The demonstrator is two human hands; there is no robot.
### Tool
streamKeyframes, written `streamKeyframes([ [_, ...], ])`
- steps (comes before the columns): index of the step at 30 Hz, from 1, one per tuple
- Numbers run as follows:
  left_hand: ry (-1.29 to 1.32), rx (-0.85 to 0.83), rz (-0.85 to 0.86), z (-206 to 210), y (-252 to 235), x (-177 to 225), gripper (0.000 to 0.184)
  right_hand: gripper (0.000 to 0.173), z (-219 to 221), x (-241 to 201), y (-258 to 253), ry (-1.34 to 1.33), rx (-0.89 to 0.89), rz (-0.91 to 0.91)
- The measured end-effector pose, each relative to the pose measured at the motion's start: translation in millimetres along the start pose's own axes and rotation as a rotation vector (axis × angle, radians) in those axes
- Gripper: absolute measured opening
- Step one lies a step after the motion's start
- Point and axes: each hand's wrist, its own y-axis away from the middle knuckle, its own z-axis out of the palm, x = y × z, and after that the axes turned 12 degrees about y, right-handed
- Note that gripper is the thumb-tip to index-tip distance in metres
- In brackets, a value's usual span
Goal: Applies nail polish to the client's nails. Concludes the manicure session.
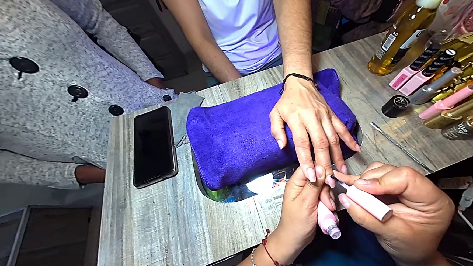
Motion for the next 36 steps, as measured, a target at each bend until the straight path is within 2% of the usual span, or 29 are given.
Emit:
streamKeyframes([
  [9, 0.013, -0.017, 0.005, -0.2, -1.7, 0.0, 0.027, 0.020, -4.0, 3.9, 6.0, 0.048, -0.059, -0.061],
  [23, -0.038, 0.035, 0.011, 2.6, -3.4, -1.5, 0.021, 0.018, -5.9, 6.6, -1.5, 0.169, -0.043, -0.153],
  [32, -0.042, 0.024, 0.006, 2.5, -3.9, -0.8, 0.027, 0.018, -7.8, 6.0, 5.3, 0.131, -0.073, -0.139],
  [36, -0.013, 0.024, -0.029, 0.3, -2.1, -1.3, 0.031, 0.023, -9.3, 5.3, 3.9, -0.058, -0.039, -0.033],
])
